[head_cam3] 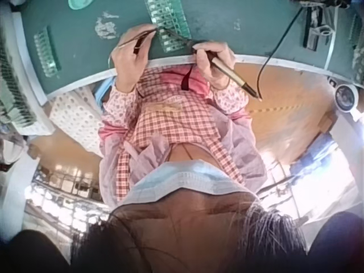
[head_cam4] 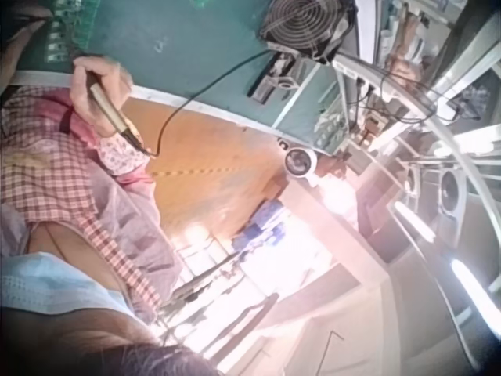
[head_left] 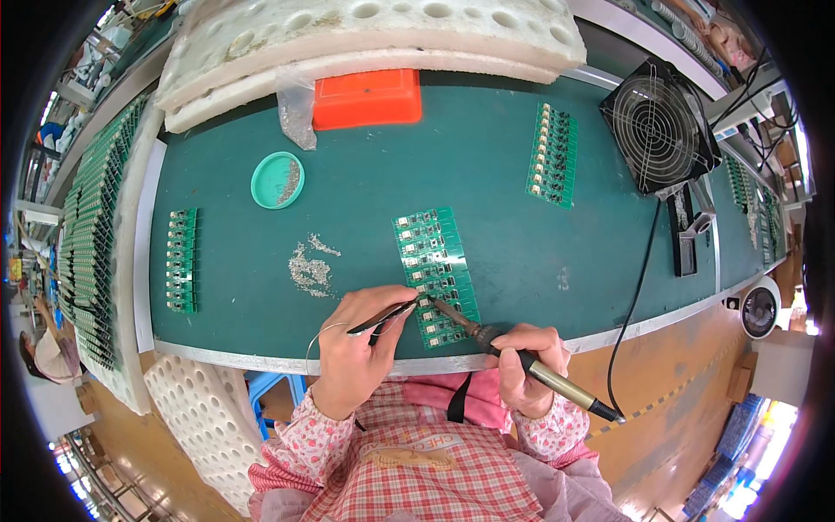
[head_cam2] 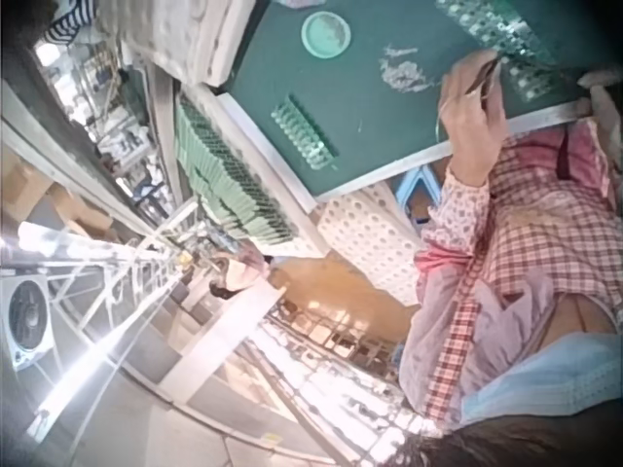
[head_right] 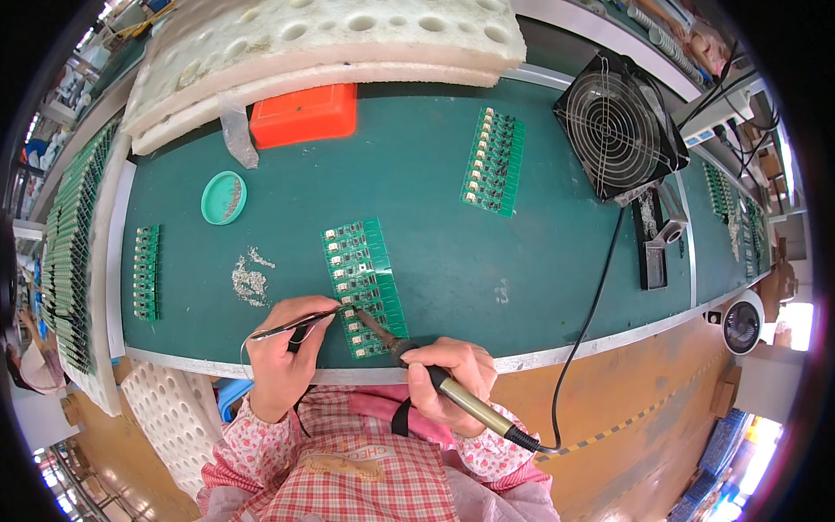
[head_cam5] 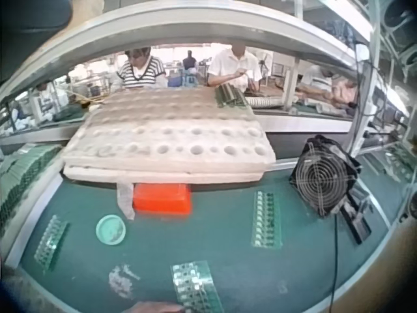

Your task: The person solders electronic components onto circuit board strips using a soldering iron, solder wire, and tweezers.

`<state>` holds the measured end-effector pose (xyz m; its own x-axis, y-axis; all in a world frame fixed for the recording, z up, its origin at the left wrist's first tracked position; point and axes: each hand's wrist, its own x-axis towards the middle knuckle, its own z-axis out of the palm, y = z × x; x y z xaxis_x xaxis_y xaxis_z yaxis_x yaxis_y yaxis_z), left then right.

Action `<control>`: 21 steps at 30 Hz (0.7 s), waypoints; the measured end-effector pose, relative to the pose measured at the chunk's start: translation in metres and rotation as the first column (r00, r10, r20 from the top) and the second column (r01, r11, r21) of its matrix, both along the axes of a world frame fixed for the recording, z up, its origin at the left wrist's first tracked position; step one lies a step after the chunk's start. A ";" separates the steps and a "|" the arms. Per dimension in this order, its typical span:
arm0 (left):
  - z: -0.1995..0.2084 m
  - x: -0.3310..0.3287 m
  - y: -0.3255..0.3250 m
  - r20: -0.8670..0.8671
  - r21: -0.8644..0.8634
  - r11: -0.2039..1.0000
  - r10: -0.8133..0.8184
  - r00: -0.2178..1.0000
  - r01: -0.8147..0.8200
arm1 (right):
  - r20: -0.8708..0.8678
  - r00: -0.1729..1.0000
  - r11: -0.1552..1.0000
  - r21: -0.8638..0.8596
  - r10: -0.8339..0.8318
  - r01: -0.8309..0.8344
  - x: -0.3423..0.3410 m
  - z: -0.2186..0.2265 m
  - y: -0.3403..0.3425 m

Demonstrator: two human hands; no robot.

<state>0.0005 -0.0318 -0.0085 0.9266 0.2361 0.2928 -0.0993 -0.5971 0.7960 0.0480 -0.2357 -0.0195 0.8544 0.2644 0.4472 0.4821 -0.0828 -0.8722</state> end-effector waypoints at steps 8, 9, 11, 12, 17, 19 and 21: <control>0.002 0.001 -0.001 -0.017 0.049 0.999 0.009 1.000 -0.008 | 0.078 0.996 0.998 -0.029 0.051 -0.049 0.006 -0.001 0.003; 0.002 0.001 -0.002 -0.016 0.054 0.998 0.014 1.000 -0.013 | 0.085 0.995 0.998 -0.026 0.050 -0.048 0.006 0.000 0.003; 0.002 0.001 -0.002 -0.017 0.058 0.998 0.018 1.000 -0.017 | 0.083 0.995 0.998 -0.020 0.057 -0.056 0.006 -0.001 0.003; 0.002 0.001 -0.002 -0.011 0.067 0.998 0.012 1.000 -0.011 | 0.084 0.994 0.998 -0.015 0.065 -0.064 0.006 -0.001 0.003; 0.002 0.001 -0.002 -0.002 0.083 0.996 0.009 1.000 -0.008 | 0.095 0.993 0.997 -0.033 0.071 -0.068 0.006 -0.001 0.004; 0.003 0.002 -0.002 0.004 0.094 0.996 0.002 1.000 -0.003 | 0.096 0.993 0.997 -0.039 0.073 -0.070 0.006 -0.001 0.004; 0.000 0.001 -0.001 0.020 0.102 0.995 -0.010 1.000 0.008 | 0.097 0.992 0.996 -0.036 0.082 -0.079 0.005 -0.003 0.003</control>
